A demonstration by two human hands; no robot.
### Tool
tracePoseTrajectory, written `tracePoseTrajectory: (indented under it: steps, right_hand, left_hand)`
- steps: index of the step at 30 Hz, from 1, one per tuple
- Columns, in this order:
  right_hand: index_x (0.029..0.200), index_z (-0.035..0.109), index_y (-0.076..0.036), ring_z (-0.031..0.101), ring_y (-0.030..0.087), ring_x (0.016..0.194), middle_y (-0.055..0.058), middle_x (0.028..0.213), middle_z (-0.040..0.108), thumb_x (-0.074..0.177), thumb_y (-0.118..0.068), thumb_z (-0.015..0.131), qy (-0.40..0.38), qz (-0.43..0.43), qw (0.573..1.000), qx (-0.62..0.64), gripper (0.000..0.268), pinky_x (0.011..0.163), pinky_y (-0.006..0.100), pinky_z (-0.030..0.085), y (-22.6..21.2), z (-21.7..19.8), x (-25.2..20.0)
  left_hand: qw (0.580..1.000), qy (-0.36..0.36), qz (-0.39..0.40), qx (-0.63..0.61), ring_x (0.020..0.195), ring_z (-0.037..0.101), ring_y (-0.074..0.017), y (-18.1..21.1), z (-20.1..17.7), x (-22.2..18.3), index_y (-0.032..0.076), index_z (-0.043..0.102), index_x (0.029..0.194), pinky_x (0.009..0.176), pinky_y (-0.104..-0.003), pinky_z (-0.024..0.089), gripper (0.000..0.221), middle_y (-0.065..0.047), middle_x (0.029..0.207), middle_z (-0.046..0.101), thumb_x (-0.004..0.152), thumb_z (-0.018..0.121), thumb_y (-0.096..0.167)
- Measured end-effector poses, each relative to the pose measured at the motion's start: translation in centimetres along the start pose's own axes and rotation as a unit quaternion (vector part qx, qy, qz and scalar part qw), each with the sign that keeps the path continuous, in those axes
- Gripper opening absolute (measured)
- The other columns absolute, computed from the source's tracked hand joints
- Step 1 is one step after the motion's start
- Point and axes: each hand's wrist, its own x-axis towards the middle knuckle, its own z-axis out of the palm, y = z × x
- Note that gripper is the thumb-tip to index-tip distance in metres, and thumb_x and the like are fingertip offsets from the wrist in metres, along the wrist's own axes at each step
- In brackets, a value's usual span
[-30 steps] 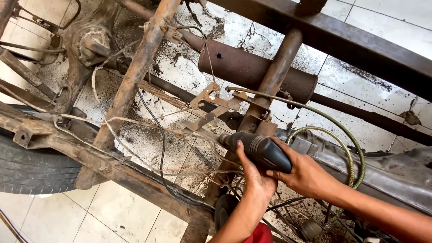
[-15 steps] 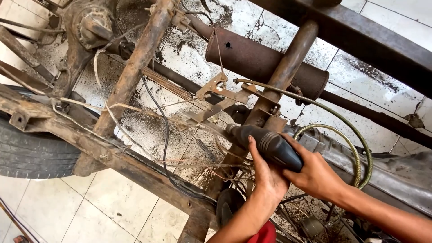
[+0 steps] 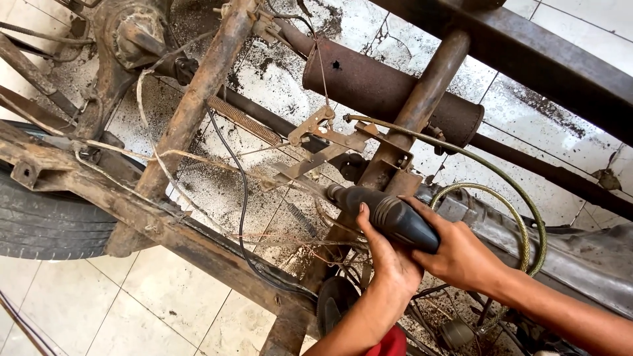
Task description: Using a power drill to bore holes into a vehicle chassis frame.
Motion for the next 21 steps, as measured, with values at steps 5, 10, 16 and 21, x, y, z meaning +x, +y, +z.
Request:
tracePoseTrajectory:
  steps: [5, 10, 16, 21]
  right_hand:
    - [0.165, 0.022, -0.023, 0.082, 0.032, 0.085, 0.024, 0.11, 0.075, 0.08, -0.006, 0.073, 0.0, -0.022, 1.0, -0.009, 0.1, 0.081, 0.04, 0.066, -0.1, -0.2, 0.5]
    - [0.165, 0.02, -0.026, 0.082, 0.031, 0.077, 0.022, 0.109, 0.074, 0.082, -0.006, 0.072, -0.027, 0.011, 0.999, -0.023, 0.1, 0.073, 0.039, 0.065, -0.3, -0.6, 1.1]
    - [0.164, 0.021, -0.021, 0.082, 0.031, 0.077, 0.024, 0.106, 0.075, 0.08, -0.006, 0.072, -0.019, -0.04, 0.998, -0.042, 0.099, 0.074, 0.039, 0.064, -0.5, -0.5, 2.0]
    - [0.164, 0.022, -0.024, 0.082, 0.031, 0.075, 0.023, 0.106, 0.075, 0.078, -0.004, 0.07, -0.021, -0.063, 0.997, -0.035, 0.101, 0.074, 0.039, 0.064, -1.3, -0.4, 2.4]
  left_hand:
    - [1.0, -0.015, 0.005, -0.018, 0.118, 0.066, -0.0252, 0.5, 0.5, 0.0, 0.009, 0.058, 0.134, 0.108, -0.042, 0.051, 0.094, -0.013, 0.123, 0.066, 0.08, 0.044, 0.084]
    - [1.0, -0.002, 0.017, -0.023, 0.116, 0.067, -0.0249, 0.9, 0.8, -0.1, 0.011, 0.059, 0.131, 0.107, -0.042, 0.051, 0.091, -0.012, 0.121, 0.067, 0.079, 0.044, 0.084]
    - [0.999, -0.007, 0.041, -0.017, 0.111, 0.068, -0.026, 1.6, 0.7, 0.1, 0.011, 0.058, 0.129, 0.103, -0.042, 0.055, 0.089, -0.012, 0.116, 0.066, 0.078, 0.048, 0.083]
    - [0.998, -0.01, 0.053, -0.035, 0.111, 0.067, -0.0259, 2.4, 1.0, 0.7, 0.01, 0.058, 0.131, 0.102, -0.044, 0.054, 0.09, -0.012, 0.117, 0.066, 0.078, 0.049, 0.083]
